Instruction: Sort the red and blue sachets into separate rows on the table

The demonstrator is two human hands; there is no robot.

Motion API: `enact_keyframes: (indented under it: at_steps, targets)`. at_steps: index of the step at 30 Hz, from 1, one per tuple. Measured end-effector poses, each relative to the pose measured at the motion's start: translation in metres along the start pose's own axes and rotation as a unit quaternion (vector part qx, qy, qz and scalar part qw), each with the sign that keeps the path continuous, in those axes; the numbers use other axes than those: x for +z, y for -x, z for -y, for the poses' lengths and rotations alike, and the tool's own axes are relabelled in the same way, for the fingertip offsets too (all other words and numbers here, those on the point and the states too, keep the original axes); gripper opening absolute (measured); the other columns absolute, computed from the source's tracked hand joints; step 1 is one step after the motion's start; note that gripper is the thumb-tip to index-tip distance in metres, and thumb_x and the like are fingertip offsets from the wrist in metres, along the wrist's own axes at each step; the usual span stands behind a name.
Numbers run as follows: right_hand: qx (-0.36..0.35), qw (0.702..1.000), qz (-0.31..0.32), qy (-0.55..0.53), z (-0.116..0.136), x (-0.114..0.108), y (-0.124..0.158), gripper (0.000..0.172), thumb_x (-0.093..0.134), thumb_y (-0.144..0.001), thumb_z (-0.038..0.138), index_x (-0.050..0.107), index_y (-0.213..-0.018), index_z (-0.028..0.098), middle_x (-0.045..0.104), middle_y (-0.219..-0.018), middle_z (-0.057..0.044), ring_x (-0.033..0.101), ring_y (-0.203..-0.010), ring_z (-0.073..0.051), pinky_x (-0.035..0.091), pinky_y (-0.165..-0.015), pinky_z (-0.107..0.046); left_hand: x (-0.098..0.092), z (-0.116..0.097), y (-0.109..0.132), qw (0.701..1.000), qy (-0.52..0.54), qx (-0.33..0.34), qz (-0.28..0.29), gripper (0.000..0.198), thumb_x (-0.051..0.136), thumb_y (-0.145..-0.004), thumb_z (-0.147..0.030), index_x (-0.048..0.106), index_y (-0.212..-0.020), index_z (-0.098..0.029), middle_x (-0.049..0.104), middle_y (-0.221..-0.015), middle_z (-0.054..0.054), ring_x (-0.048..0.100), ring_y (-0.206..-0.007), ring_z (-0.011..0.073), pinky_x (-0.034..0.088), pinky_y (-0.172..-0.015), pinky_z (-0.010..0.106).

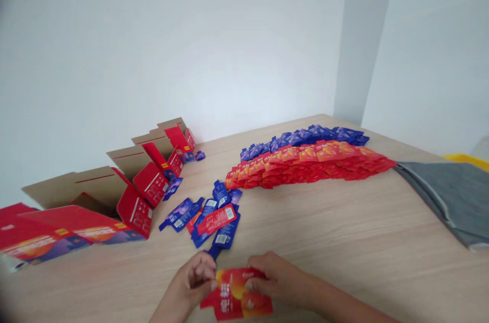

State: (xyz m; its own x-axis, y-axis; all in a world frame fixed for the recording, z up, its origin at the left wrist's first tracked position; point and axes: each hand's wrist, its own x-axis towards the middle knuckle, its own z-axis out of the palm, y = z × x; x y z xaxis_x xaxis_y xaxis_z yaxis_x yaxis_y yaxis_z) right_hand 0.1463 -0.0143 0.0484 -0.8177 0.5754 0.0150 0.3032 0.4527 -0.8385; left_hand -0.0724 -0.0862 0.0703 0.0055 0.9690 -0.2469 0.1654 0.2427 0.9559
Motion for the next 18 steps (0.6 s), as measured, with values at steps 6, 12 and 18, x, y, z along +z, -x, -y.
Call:
enact_keyframes:
  at_steps: [6, 12, 18]
  targets:
    - [0.079, 0.950, -0.252, -0.164, -0.017, -0.021, 0.008, 0.040, 0.036, -0.086, 0.056, 0.042, -0.073, 0.019, 0.047, -0.059, 0.003, 0.041, -0.046, -0.008, 0.030, -0.042, -0.019, 0.058, -0.024, -0.047, 0.982, 0.186, -0.018, 0.032, 0.052, 0.065, -0.064, -0.055, 0.051, -0.093, -0.015, 0.062, -0.074, 0.005, 0.058, -0.055, 0.0138, 0.043, -0.046, 0.024]
    - [0.049, 0.941, -0.261, -0.209, -0.026, -0.032, 0.014, 0.039, 0.028, -0.089, 0.055, 0.042, -0.083, 0.019, 0.045, -0.050, 0.006, 0.039, -0.039, -0.007, 0.029, -0.038, -0.018, 0.122, -0.026, -0.078, 0.979, 0.167, -0.033, 0.113, 0.048, 0.065, -0.061, -0.058, 0.055, -0.069, -0.012, 0.058, -0.050, 0.001, 0.044, -0.033, 0.0065, 0.029, -0.033, 0.018]
    - [0.078, 0.914, -0.341, -0.206, -0.027, -0.059, 0.036, 0.038, 0.041, -0.084, 0.055, 0.047, -0.080, 0.018, 0.036, -0.045, 0.009, 0.027, -0.035, -0.005, 0.022, -0.035, -0.017, 0.159, -0.030, -0.100, 0.984, 0.146, -0.025, 0.102, 0.050, 0.068, -0.051, -0.062, 0.047, -0.052, -0.017, 0.039, -0.030, -0.007, 0.024, -0.022, 0.0029, 0.014, -0.027, 0.019]
